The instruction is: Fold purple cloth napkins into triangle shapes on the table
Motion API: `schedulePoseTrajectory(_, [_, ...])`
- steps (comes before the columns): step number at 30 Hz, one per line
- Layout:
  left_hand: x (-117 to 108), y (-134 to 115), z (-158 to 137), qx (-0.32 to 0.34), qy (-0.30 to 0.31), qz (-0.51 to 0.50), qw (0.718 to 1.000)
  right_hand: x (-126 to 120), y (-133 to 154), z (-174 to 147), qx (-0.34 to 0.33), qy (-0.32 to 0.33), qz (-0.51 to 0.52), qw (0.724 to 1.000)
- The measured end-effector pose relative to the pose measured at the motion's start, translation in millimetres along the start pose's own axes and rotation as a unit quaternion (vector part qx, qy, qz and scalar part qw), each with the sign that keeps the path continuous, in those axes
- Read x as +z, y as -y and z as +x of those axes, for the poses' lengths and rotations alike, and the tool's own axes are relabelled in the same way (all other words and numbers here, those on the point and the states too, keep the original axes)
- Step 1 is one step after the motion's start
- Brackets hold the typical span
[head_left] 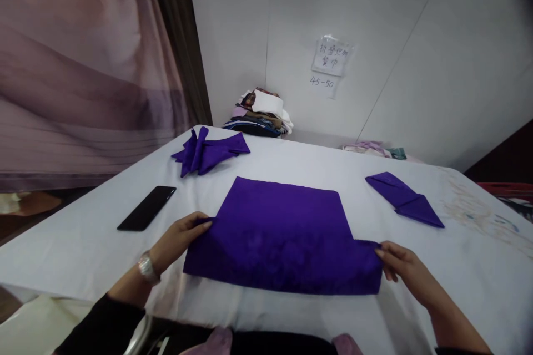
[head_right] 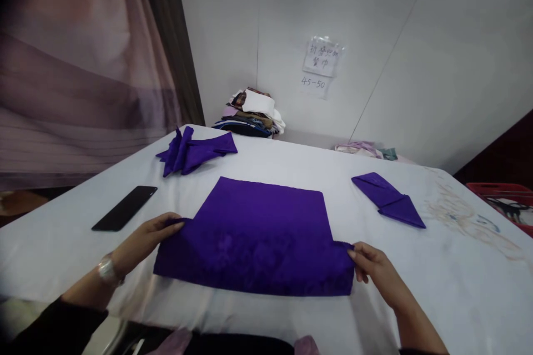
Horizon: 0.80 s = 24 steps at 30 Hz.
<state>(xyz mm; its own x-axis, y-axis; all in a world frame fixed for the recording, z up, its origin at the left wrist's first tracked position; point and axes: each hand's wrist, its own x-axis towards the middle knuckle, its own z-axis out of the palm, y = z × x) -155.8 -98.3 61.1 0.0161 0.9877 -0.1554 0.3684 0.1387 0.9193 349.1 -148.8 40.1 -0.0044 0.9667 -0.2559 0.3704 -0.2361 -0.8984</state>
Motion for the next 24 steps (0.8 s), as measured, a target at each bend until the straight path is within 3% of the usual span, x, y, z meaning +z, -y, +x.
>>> schedulePoseTrajectory(8, [16,20,85,-0.004,-0.036,0.042,0.998,9,-11,78,0.030,-0.007,0.052,0.998])
schedulePoseTrajectory(14, [23,26,148,0.023,-0.101,0.171,0.980,9,-10,130,0.010,-0.100,-0.040,0.994])
schedulePoseTrajectory(24, [39,25,194,0.003,-0.141,0.284,0.948,8,-17,194,-0.035,-0.195,-0.185,0.963])
